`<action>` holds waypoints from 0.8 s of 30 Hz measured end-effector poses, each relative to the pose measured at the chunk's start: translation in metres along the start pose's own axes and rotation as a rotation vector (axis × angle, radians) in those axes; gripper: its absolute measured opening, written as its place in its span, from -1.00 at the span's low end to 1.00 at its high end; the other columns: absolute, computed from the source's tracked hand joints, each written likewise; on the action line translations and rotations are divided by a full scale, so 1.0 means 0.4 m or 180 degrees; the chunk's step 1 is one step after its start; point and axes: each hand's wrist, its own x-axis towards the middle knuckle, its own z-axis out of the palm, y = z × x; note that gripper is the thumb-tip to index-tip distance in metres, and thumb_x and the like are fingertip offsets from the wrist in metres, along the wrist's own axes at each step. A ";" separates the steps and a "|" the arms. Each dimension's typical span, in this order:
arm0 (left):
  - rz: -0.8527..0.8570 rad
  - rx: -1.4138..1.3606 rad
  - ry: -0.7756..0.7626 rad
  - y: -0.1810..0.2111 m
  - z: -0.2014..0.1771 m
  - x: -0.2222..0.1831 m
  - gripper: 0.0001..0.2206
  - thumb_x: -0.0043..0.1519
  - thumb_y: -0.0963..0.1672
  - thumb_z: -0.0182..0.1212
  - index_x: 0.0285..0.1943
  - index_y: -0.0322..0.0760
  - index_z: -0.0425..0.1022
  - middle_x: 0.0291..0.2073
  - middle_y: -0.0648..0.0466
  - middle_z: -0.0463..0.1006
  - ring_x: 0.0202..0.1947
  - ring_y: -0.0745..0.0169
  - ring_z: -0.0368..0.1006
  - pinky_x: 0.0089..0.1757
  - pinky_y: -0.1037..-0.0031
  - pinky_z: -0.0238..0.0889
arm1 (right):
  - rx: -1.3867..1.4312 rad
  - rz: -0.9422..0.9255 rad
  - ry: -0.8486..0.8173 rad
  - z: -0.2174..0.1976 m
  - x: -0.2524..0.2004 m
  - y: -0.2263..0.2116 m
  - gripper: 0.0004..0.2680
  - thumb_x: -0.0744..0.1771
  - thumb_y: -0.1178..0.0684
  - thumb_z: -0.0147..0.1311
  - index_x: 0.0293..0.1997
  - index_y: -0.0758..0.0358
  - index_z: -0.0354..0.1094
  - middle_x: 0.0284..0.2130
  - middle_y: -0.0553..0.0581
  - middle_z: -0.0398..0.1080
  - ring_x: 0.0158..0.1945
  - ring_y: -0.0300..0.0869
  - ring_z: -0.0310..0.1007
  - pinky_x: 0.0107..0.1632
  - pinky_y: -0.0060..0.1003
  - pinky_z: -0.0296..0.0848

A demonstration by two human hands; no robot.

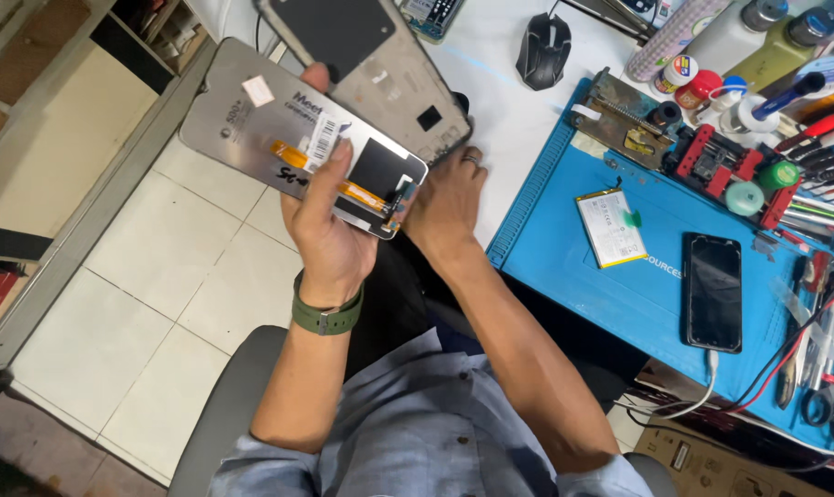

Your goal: The person removes a smartphone from their shirt pocket, then separates the phone into its front display assembly and rear chassis. They hold both parts while using another smartphone to take a photo of the disassembled components.

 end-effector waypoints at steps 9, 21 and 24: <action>-0.0791 0.0046 -0.0744 -0.101 0.079 0.050 -0.51 0.37 -0.25 0.22 0.54 -0.28 0.44 0.27 0.01 0.57 0.15 0.01 0.57 0.05 0.06 0.56 | 0.1113 0.1184 -0.0500 -0.224 -0.140 0.247 -0.10 0.09 0.02 0.43 0.59 0.51 -0.06 0.27 0.56 0.17 0.29 0.67 0.29 0.22 0.54 0.42; -0.2067 0.0255 -0.1543 -0.319 0.202 0.108 -0.57 0.36 -0.24 0.20 0.47 -0.27 0.53 0.38 -0.06 0.58 0.29 -0.05 0.58 0.22 0.17 0.56 | 0.5863 0.1149 0.0955 -0.416 -0.625 0.516 -0.12 0.29 -0.13 0.72 0.58 0.50 -0.06 0.03 0.27 0.29 -0.18 0.00 0.48 -0.58 -0.64 0.43; -0.2450 0.0704 -0.1571 -0.317 0.248 0.086 -0.52 0.34 -0.23 0.17 0.50 -0.26 0.49 0.44 0.02 0.56 0.24 -0.03 0.63 0.02 0.20 0.66 | 0.6763 0.1028 0.1692 -0.425 -0.667 0.503 -0.07 0.37 0.05 0.73 0.76 0.37 -0.24 0.30 0.54 0.25 -0.12 0.45 0.62 -0.69 -0.26 0.62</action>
